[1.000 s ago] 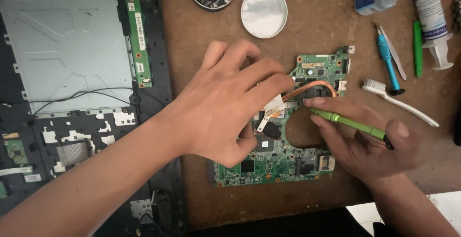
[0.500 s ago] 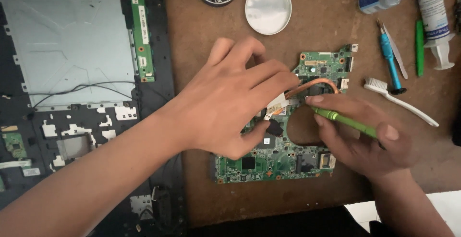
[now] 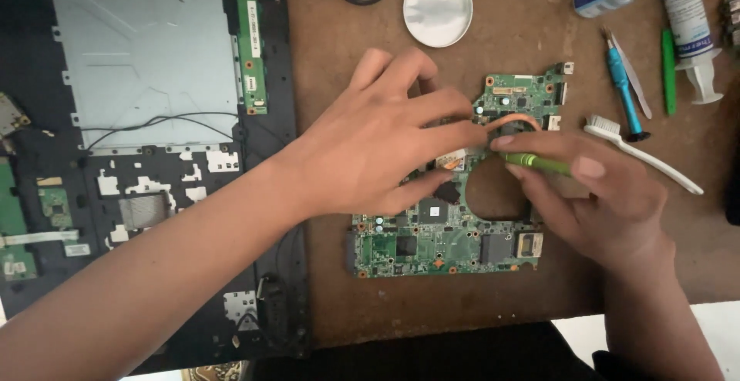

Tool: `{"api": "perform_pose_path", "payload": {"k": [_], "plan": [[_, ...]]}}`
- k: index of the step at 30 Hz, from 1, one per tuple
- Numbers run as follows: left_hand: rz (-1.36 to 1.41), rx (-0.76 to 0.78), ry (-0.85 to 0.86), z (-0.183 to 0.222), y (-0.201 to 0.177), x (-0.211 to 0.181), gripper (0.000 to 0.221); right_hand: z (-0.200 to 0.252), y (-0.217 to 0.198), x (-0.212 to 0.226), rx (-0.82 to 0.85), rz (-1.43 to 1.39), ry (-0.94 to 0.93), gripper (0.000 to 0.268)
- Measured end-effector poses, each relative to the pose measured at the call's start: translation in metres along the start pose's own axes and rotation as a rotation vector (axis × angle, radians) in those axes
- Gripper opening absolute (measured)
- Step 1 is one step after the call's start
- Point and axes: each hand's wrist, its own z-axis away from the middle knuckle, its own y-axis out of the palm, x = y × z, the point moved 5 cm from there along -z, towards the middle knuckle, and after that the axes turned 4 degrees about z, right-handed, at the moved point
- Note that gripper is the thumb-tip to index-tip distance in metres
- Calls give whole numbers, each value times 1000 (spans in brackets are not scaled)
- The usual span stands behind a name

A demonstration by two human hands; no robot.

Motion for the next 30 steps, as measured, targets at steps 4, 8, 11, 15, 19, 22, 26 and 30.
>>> {"api": "perform_pose_path", "payload": {"k": [4, 8, 11, 15, 19, 22, 26, 30], "plan": [[11, 11, 13, 0, 3, 0, 35, -4, -1, 2, 8, 2, 55, 52], [13, 26, 7, 0, 5, 1, 36, 5, -1, -5, 6, 15, -24, 76], [12, 23, 9, 1, 5, 2, 37, 5, 0, -6, 21, 2, 2, 76], [-11, 23, 18, 1, 6, 2, 38, 0, 0, 0, -2, 18, -14, 71], [-22, 31, 28, 1, 6, 1, 42, 0, 0, -1, 1, 57, -48, 78], [-21, 34, 30, 0, 6, 1, 41, 3, 1, -2, -24, 55, -26, 75], [-16, 39, 23, 1, 7, 2, 42, 6, 1, -4, -34, 27, -12, 91], [-10, 36, 21, 1, 7, 2, 43, 7, 1, -5, -45, 9, -24, 95]]}}
